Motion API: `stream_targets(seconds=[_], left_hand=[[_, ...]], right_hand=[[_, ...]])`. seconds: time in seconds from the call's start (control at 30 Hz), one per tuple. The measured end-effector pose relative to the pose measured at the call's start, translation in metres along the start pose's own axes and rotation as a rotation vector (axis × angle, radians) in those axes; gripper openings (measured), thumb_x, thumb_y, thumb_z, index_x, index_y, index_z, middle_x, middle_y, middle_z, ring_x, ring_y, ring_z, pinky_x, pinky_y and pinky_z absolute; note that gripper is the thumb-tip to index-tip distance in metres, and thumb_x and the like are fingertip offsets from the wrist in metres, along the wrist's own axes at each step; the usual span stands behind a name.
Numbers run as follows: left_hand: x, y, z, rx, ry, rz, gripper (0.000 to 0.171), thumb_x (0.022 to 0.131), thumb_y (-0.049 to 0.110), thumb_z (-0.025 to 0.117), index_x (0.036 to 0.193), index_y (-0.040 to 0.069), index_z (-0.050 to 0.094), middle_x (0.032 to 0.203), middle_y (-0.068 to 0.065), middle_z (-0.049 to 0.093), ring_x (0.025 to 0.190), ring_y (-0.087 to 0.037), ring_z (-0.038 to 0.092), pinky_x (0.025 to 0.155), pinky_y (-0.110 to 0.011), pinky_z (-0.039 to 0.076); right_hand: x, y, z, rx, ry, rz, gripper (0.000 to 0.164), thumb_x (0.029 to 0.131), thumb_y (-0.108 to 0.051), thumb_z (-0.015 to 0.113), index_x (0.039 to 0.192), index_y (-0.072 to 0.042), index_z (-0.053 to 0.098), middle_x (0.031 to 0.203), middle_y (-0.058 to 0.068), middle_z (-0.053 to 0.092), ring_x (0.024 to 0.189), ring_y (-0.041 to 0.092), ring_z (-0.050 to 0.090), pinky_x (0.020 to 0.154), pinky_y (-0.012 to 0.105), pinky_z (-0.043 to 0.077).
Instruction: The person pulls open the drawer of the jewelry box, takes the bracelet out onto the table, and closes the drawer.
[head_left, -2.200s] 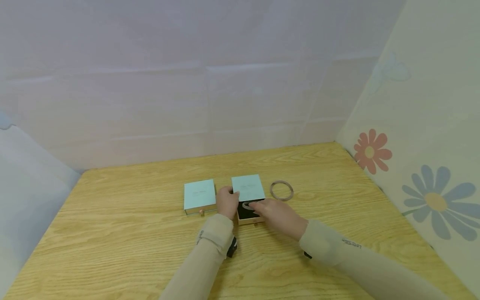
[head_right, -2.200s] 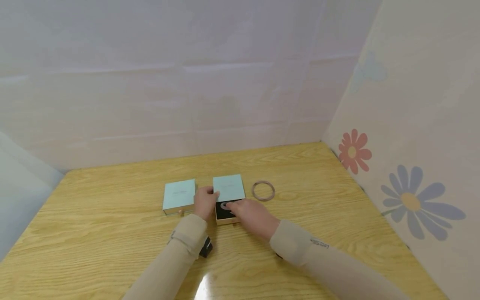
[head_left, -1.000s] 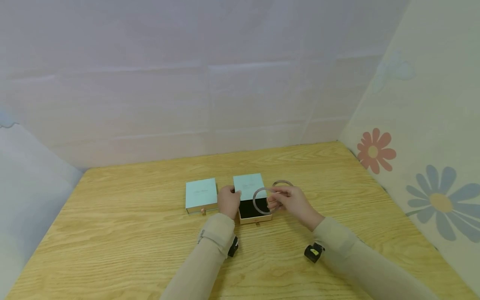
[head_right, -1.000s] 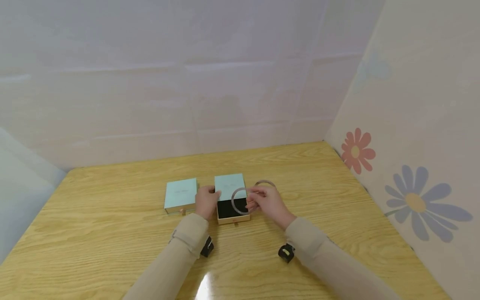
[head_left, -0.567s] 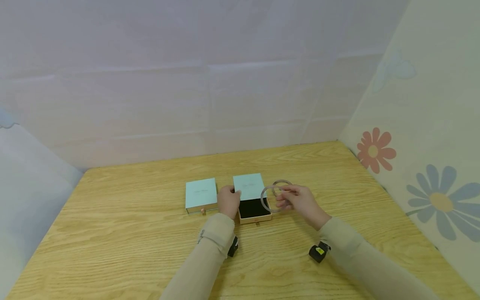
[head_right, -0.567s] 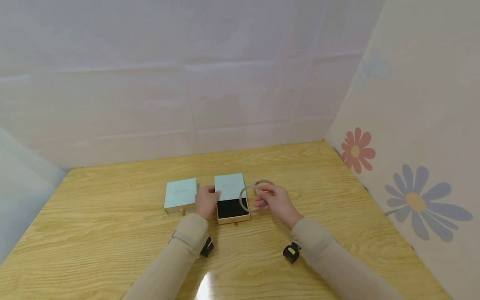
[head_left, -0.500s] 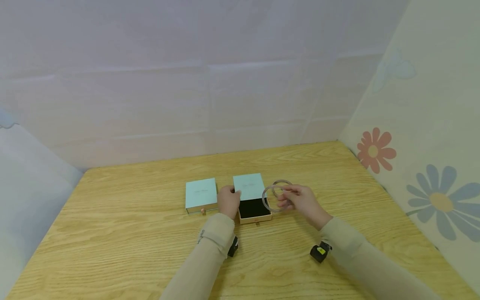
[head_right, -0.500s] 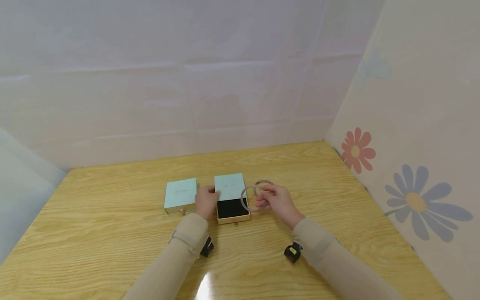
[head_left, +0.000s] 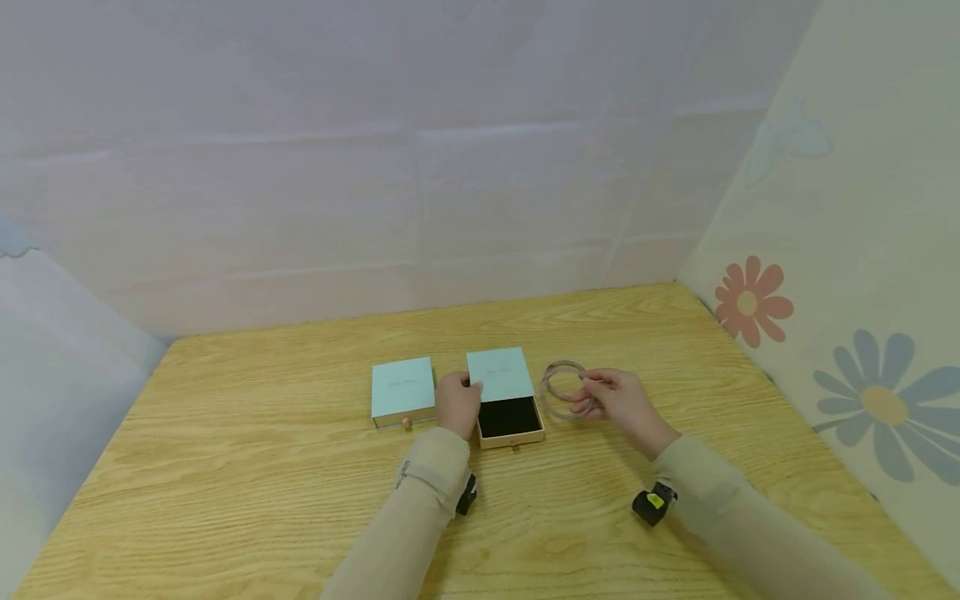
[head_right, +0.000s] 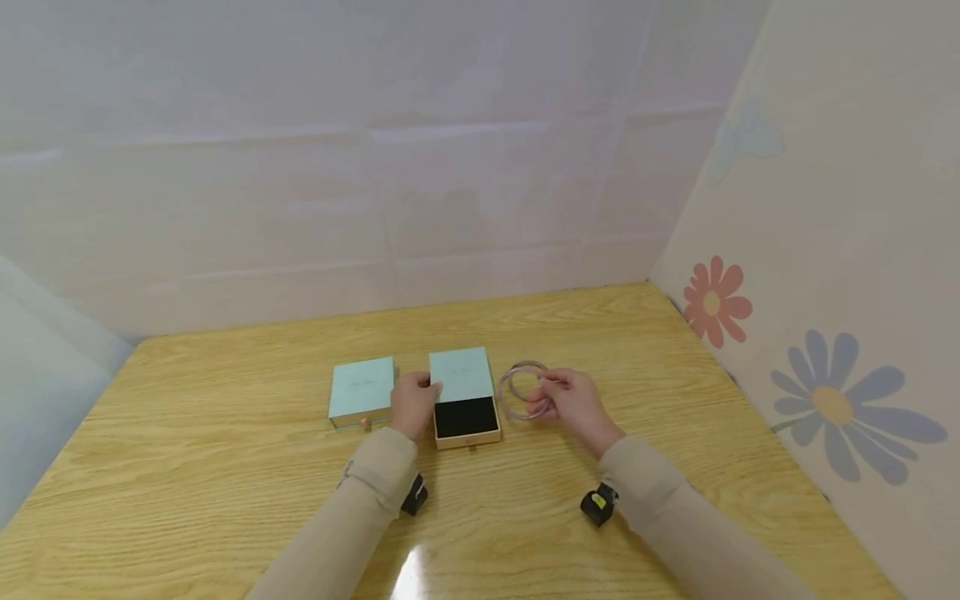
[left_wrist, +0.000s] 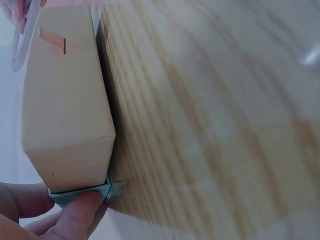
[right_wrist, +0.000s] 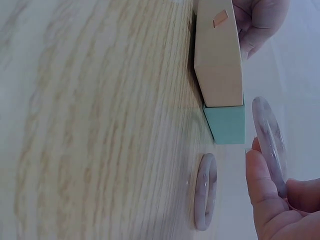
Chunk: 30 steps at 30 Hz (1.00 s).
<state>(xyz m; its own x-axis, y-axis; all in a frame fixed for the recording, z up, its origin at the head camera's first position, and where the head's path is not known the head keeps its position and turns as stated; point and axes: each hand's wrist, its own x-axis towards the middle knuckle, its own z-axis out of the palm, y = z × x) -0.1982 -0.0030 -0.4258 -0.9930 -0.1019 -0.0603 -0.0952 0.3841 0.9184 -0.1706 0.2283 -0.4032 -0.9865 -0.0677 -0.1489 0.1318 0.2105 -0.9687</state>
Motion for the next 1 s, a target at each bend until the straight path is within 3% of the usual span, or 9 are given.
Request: stream_targets(seconds=[0.13,0.27,0.53,0.83,1.0], left_hand=[[0.0,-0.001,0.0,-0.002,0.005,0.001,0.014,0.095,0.0,0.06,0.085,-0.008,0.067,0.066,-0.01,0.055,0.055,-0.016,0.041,0.056,-0.031,0.039],[0.0,0.0,0.0,-0.005,0.0,-0.007,0.016,0.095,0.001,0.06,0.083,-0.009,0.065,0.065,-0.011,0.054,0.055,-0.017,0.041,0.056,-0.031,0.038],[-0.003,0.002,-0.001,0.001,0.005,-0.014,0.015,0.095,0.001,0.06,0.102,-0.01,0.068,0.091,-0.021,0.066,0.066,-0.022,0.053,0.062,-0.036,0.046],[-0.003,0.001,-0.001,-0.006,0.006,0.005,0.013,0.095,0.0,0.06,0.095,-0.009,0.068,0.078,-0.016,0.063,0.059,-0.019,0.047,0.058,-0.033,0.042],[-0.002,0.0,-0.001,-0.013,0.001,0.004,0.013,0.095,0.0,0.059,0.096,-0.009,0.068,0.077,-0.017,0.062,0.058,-0.018,0.046,0.057,-0.033,0.043]], right_hand=[[0.001,0.001,-0.004,0.014,0.008,0.008,0.04,0.104,-0.002,0.04,0.135,0.024,0.034,0.093,0.022,0.068,0.073,0.012,0.068,0.073,0.034,0.058],[0.0,0.003,-0.008,0.005,0.015,0.009,0.039,0.104,-0.002,0.04,0.134,0.023,0.036,0.094,0.023,0.067,0.073,0.011,0.068,0.074,0.036,0.058],[-0.001,0.004,-0.013,-0.011,0.035,0.021,0.04,0.105,-0.002,0.039,0.135,0.023,0.033,0.094,0.022,0.068,0.073,0.01,0.068,0.074,0.037,0.058],[-0.002,0.006,-0.021,0.018,0.068,0.044,0.041,0.105,-0.003,0.038,0.136,0.022,0.03,0.092,0.017,0.069,0.074,0.01,0.069,0.072,0.032,0.058],[-0.002,0.008,-0.027,0.026,0.078,0.052,0.042,0.106,-0.005,0.036,0.137,0.022,0.029,0.096,0.02,0.068,0.075,0.009,0.069,0.074,0.031,0.058]])
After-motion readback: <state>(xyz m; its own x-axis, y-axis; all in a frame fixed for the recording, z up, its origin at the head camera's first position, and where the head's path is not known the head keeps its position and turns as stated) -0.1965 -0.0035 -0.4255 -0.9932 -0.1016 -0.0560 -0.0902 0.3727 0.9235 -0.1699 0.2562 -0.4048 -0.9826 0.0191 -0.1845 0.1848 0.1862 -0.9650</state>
